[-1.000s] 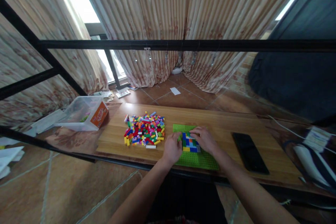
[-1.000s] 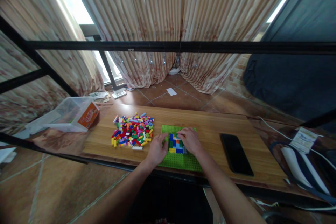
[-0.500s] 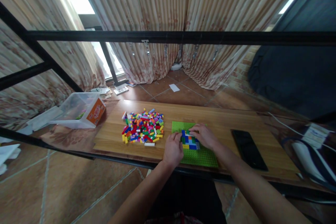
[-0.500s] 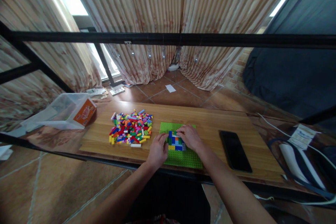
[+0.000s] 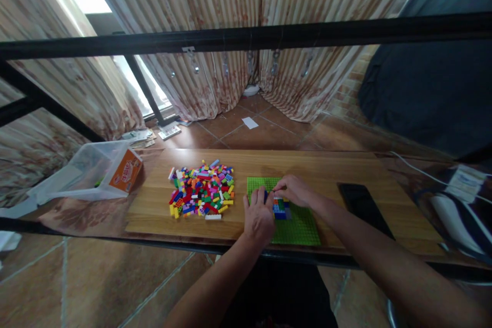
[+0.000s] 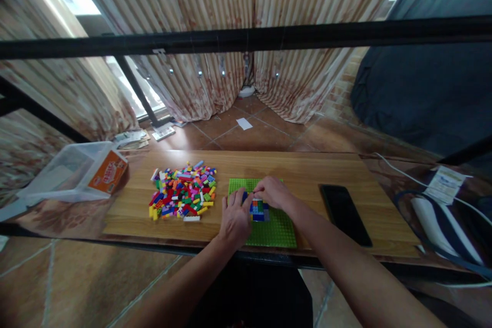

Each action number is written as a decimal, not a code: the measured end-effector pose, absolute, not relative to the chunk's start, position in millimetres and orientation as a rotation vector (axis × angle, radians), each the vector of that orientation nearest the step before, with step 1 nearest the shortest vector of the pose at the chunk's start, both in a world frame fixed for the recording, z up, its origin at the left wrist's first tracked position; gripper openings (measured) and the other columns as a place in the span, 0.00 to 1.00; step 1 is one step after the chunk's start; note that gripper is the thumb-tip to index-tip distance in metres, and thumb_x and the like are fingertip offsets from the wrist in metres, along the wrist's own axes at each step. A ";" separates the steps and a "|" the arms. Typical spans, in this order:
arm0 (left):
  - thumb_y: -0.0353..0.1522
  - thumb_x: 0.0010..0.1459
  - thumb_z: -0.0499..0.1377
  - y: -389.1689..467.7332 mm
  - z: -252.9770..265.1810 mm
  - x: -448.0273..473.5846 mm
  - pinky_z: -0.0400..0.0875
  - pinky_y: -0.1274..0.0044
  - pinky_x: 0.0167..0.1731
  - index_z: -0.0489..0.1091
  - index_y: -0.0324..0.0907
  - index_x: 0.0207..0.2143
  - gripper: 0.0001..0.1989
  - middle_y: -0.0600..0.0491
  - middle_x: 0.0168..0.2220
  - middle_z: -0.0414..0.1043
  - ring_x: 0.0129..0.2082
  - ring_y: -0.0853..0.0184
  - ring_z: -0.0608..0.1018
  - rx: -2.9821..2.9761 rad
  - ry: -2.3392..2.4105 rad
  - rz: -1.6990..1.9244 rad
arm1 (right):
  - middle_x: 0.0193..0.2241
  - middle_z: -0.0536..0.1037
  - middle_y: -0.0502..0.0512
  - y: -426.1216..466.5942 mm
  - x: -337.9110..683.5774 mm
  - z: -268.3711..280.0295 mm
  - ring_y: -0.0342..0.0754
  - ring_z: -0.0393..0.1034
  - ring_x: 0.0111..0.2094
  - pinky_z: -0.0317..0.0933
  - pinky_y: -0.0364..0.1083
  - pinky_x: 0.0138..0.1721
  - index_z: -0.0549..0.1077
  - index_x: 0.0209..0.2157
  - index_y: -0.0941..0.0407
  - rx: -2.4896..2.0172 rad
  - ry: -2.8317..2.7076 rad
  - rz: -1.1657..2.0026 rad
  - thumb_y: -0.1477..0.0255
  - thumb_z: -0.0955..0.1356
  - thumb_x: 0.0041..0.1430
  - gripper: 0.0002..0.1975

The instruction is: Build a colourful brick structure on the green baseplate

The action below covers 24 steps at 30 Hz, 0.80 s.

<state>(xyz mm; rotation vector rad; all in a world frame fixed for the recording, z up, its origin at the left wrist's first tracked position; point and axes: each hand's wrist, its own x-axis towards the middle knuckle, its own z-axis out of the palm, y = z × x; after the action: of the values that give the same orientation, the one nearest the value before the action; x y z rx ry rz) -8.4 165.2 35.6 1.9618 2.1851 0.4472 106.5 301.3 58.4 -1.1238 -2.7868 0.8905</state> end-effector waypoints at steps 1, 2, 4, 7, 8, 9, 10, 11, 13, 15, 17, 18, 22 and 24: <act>0.29 0.56 0.52 165.2 34.8 -8.2 0.54 0.52 0.56 0.63 0.44 0.56 0.24 0.44 0.61 0.58 0.59 0.52 0.61 1.963 2.178 0.454 | 0.22 0.78 0.52 304.4 106.2 56.5 0.45 0.68 0.26 0.55 0.42 0.28 0.81 0.28 0.53 -1.124 -2.793 0.917 0.64 0.67 0.53 0.11; 0.28 0.56 0.51 165.1 34.0 -7.8 0.52 0.52 0.57 0.63 0.44 0.56 0.24 0.44 0.61 0.58 0.59 0.53 0.61 1.965 2.174 0.463 | 0.21 0.78 0.51 307.3 106.0 54.5 0.44 0.68 0.25 0.54 0.42 0.28 0.81 0.27 0.54 -1.123 -2.798 0.941 0.64 0.68 0.53 0.11; 0.27 0.57 0.49 164.8 32.7 -6.8 0.51 0.51 0.58 0.62 0.44 0.57 0.24 0.45 0.61 0.59 0.60 0.54 0.60 1.960 2.174 0.479 | 0.20 0.77 0.50 311.7 105.6 51.3 0.43 0.66 0.24 0.53 0.41 0.27 0.81 0.27 0.55 -1.122 -2.804 0.977 0.64 0.68 0.52 0.11; 0.27 0.57 0.49 165.3 31.8 -6.1 0.50 0.51 0.58 0.62 0.44 0.57 0.24 0.45 0.61 0.60 0.60 0.55 0.60 1.956 2.180 0.494 | 0.19 0.76 0.49 312.3 105.6 51.2 0.43 0.66 0.24 0.53 0.41 0.27 0.81 0.27 0.55 -1.122 -2.800 0.978 0.64 0.68 0.51 0.11; 0.27 0.57 0.50 165.8 31.9 -6.2 0.50 0.50 0.58 0.62 0.44 0.57 0.24 0.45 0.61 0.60 0.60 0.55 0.60 1.955 2.179 0.495 | 0.19 0.76 0.49 310.8 105.9 52.5 0.43 0.66 0.24 0.53 0.41 0.27 0.81 0.27 0.55 -1.123 -2.796 0.963 0.64 0.68 0.51 0.11; 0.27 0.56 0.50 166.4 32.3 -6.5 0.50 0.50 0.58 0.63 0.44 0.56 0.24 0.45 0.61 0.60 0.60 0.54 0.60 1.953 2.177 0.494 | 0.19 0.76 0.49 308.7 106.4 54.1 0.43 0.66 0.25 0.54 0.41 0.28 0.81 0.27 0.54 -1.122 -2.791 0.940 0.64 0.68 0.52 0.11; 0.27 0.55 0.51 166.9 33.2 -6.9 0.51 0.49 0.57 0.63 0.44 0.56 0.24 0.44 0.61 0.60 0.60 0.53 0.60 1.953 2.172 0.491 | 0.20 0.77 0.50 306.1 107.0 55.9 0.44 0.67 0.25 0.54 0.41 0.29 0.81 0.27 0.53 -1.119 -2.785 0.911 0.64 0.68 0.53 0.11; 0.27 0.54 0.52 167.1 34.5 -7.5 0.51 0.49 0.57 0.64 0.44 0.55 0.24 0.44 0.61 0.60 0.60 0.52 0.60 1.955 2.166 0.488 | 0.22 0.77 0.50 303.2 107.7 57.5 0.44 0.68 0.27 0.56 0.42 0.30 0.81 0.28 0.53 -1.114 -2.780 0.878 0.64 0.68 0.54 0.11; 0.26 0.51 0.54 165.7 38.5 -9.6 0.51 0.48 0.57 0.65 0.44 0.55 0.26 0.42 0.61 0.59 0.60 0.51 0.60 1.967 2.162 0.500 | 0.27 0.79 0.52 297.5 109.8 59.7 0.47 0.70 0.32 0.58 0.43 0.34 0.81 0.31 0.51 -1.100 -2.770 0.805 0.65 0.67 0.56 0.11; 0.25 0.50 0.55 160.1 44.0 -13.9 0.52 0.50 0.57 0.63 0.43 0.56 0.29 0.41 0.61 0.58 0.61 0.49 0.60 1.991 2.173 0.551 | 0.33 0.79 0.55 291.9 113.1 60.1 0.49 0.70 0.38 0.59 0.45 0.39 0.80 0.35 0.51 -1.089 -2.759 0.737 0.65 0.66 0.57 0.11; 0.25 0.51 0.55 149.3 49.2 -22.1 0.54 0.52 0.57 0.62 0.44 0.57 0.29 0.41 0.61 0.58 0.60 0.50 0.60 2.006 2.200 0.642 | 0.39 0.78 0.57 285.6 118.2 58.9 0.51 0.69 0.42 0.60 0.48 0.44 0.78 0.41 0.52 -1.066 -2.694 0.681 0.66 0.66 0.58 0.13; 0.25 0.53 0.54 141.7 51.0 -28.2 0.56 0.54 0.57 0.62 0.44 0.57 0.28 0.42 0.61 0.58 0.60 0.52 0.61 2.007 2.215 0.697 | 0.41 0.77 0.58 281.5 121.5 57.9 0.51 0.69 0.44 0.60 0.50 0.47 0.77 0.44 0.52 -1.053 -2.625 0.652 0.66 0.65 0.58 0.14; 0.26 0.58 0.51 100.4 46.8 -66.0 0.62 0.61 0.55 0.64 0.42 0.55 0.22 0.44 0.58 0.63 0.56 0.57 0.66 1.925 2.323 0.908 | 0.41 0.77 0.57 251.2 137.0 52.1 0.52 0.69 0.45 0.60 0.54 0.50 0.76 0.42 0.53 -1.050 -2.226 0.564 0.64 0.63 0.62 0.14; 0.27 0.58 0.51 77.6 38.6 -90.3 0.64 0.62 0.54 0.65 0.42 0.53 0.20 0.44 0.56 0.65 0.54 0.58 0.68 1.850 2.404 0.983 | 0.39 0.78 0.56 226.2 142.5 47.2 0.51 0.70 0.43 0.62 0.53 0.48 0.76 0.39 0.52 -1.048 -2.138 0.618 0.63 0.62 0.63 0.14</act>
<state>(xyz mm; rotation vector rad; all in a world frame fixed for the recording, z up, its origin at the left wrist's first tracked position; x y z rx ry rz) -90.3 77.6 38.6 1.8502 2.4039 0.9828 142.5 226.2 47.2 -1.0477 -2.1380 0.6181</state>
